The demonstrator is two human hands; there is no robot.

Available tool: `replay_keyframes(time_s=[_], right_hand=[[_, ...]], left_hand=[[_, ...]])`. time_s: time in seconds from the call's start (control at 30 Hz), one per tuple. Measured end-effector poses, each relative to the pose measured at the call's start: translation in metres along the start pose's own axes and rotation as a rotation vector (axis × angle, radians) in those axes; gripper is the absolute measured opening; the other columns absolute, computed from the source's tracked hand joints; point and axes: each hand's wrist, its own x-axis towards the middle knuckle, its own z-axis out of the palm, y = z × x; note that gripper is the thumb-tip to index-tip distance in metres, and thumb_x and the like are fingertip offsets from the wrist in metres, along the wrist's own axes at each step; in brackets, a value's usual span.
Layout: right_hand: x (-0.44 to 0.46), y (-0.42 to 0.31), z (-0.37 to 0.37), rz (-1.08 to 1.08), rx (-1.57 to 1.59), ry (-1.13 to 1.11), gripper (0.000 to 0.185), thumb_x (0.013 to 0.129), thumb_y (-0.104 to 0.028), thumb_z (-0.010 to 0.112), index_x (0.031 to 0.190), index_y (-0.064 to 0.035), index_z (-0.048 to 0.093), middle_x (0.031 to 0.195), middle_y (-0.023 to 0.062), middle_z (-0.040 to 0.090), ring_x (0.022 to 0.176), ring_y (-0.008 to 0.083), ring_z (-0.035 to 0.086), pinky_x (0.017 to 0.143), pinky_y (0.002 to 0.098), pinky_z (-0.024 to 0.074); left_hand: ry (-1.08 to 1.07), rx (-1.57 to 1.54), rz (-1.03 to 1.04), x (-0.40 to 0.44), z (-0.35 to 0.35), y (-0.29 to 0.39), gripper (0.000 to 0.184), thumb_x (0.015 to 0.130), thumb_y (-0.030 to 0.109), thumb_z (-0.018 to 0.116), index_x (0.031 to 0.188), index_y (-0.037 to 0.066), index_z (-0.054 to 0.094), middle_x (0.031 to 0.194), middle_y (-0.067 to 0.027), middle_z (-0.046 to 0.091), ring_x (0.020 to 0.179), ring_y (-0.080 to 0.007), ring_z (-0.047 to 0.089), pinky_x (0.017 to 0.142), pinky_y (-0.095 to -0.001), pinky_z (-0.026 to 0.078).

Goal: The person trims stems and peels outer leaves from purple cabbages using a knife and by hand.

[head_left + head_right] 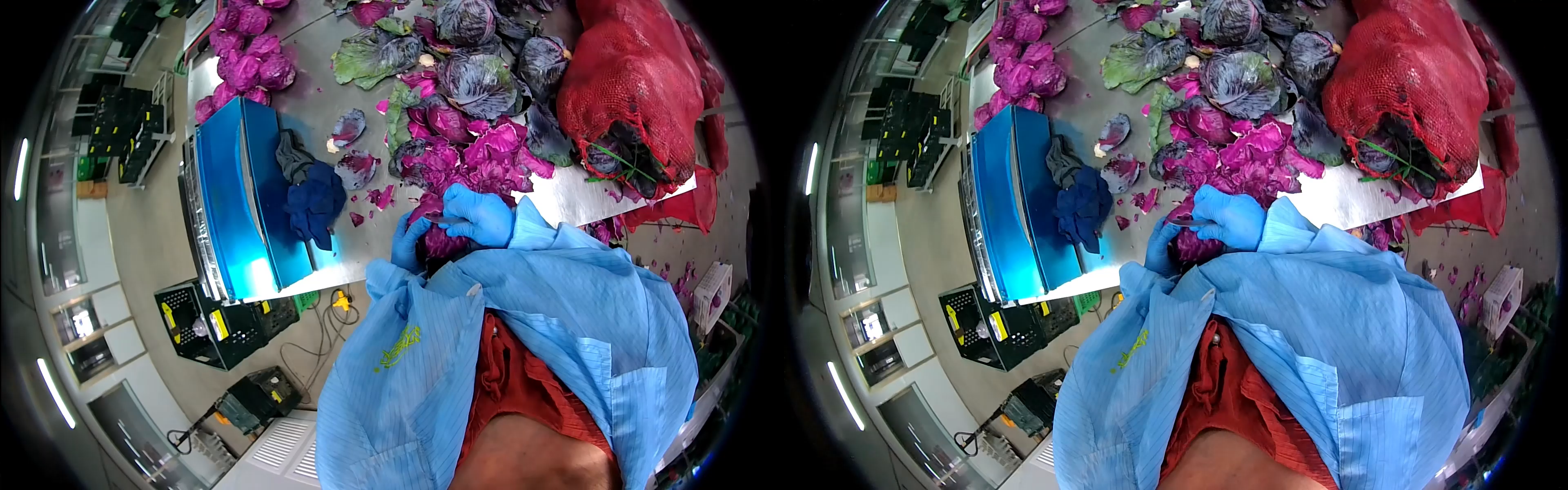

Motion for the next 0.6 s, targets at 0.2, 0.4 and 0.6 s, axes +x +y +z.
replay_keyframes(time_s=[0.2, 0.4, 0.6], right_hand=[[-0.003, -0.01, -0.005, 0.101, 0.153, -0.01, 0.037, 0.078, -0.015, 0.071, 0.113, -0.0112, 0.062, 0.095, 0.0095, 0.053, 0.083, 0.0286, 0.058, 0.071, 0.0355, 0.0474], [-0.006, 0.013, 0.005, -0.159, 0.131, 0.123, 0.035, 0.075, -0.008, 0.073, 0.109, -0.0079, 0.068, 0.091, 0.0087, 0.056, 0.086, 0.0246, 0.057, 0.074, 0.0337, 0.0474], [-0.001, 0.002, 0.0, -0.151, 0.251, 0.232, 0.02, 0.074, -0.005, 0.073, 0.094, -0.0032, 0.069, 0.085, 0.0097, 0.058, 0.083, 0.0241, 0.057, 0.073, 0.0343, 0.0476]], left_hand=[[0.068, 0.007, -0.01, -0.003, 0.01, 0.004, 0.042, 0.082, 0.013, 0.067, 0.118, -0.002, 0.051, 0.109, -0.0151, 0.061, 0.099, -0.0247, 0.061, 0.09, -0.039, 0.049], [0.048, -0.006, -0.053, 0.01, -0.008, -0.004, 0.042, 0.085, 0.018, 0.064, 0.12, -0.003, 0.052, 0.111, -0.0172, 0.061, 0.099, -0.0263, 0.062, 0.089, -0.0394, 0.049], [-0.069, -0.221, -0.18, 0.003, 0.013, 0.008, 0.056, 0.09, 0.036, 0.055, 0.131, -0.002, 0.045, 0.124, -0.0191, 0.057, 0.108, -0.0306, 0.06, 0.095, -0.0441, 0.048]])
